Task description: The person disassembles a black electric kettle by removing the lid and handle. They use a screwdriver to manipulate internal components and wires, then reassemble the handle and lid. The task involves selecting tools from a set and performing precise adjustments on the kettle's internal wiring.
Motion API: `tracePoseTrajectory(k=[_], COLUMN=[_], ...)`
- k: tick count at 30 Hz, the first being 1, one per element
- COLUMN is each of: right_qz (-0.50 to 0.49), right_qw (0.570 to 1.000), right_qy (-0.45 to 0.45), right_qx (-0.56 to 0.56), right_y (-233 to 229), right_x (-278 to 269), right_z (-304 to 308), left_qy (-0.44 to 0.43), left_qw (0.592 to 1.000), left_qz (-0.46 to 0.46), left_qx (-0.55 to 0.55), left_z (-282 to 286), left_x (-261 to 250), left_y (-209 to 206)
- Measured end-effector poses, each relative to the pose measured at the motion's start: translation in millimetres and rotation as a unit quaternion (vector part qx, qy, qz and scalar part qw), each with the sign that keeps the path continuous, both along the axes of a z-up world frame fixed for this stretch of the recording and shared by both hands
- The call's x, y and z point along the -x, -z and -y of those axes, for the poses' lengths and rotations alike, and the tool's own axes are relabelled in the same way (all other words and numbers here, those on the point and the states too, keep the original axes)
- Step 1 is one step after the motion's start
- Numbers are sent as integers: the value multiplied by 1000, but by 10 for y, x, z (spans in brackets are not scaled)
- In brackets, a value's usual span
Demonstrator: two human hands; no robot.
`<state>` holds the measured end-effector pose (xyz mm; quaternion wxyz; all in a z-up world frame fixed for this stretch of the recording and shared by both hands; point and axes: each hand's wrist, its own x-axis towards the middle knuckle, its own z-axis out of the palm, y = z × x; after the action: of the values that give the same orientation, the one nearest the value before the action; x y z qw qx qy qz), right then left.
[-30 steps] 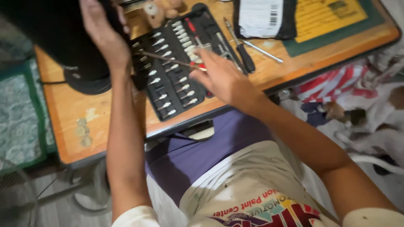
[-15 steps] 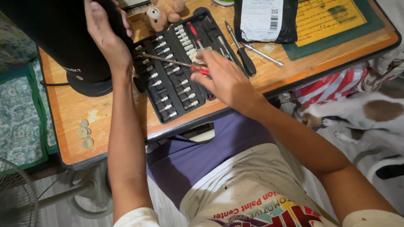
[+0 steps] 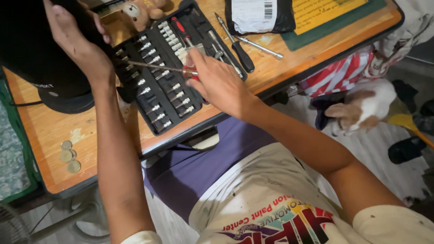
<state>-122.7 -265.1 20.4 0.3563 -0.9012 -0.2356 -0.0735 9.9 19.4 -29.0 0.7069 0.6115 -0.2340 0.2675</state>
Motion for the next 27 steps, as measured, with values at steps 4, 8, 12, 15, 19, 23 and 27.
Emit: tracePoseTrajectory(k=[4, 8, 12, 15, 19, 23, 27], right_qz=[41, 60, 78, 87, 37, 59, 9], right_qw=[999, 998, 996, 996, 997, 991, 988], right_qy=[-1, 0, 18, 15, 72, 116, 153], right_qx=[16, 21, 25, -3, -8, 20, 6], right_y=[12, 61, 41, -17, -50, -67, -61], right_x=[-2, -6, 55, 134, 157, 129, 67], right_z=[4, 33, 81, 251, 504, 806, 971], left_qy=[-13, -38, -71, -97, -105, -93, -44], left_qw=[1000, 998, 996, 994, 993, 994, 998], left_qz=[-1, -2, -6, -11, -22, -2, 6], left_qx=[-20, -51, -52, -50, -55, -63, -41], left_z=[-76, -71, 76, 156, 265, 300, 231], left_x=[-79, -72, 23, 153, 210, 193, 241], left_y=[105, 144, 8, -148, -272, -328, -376])
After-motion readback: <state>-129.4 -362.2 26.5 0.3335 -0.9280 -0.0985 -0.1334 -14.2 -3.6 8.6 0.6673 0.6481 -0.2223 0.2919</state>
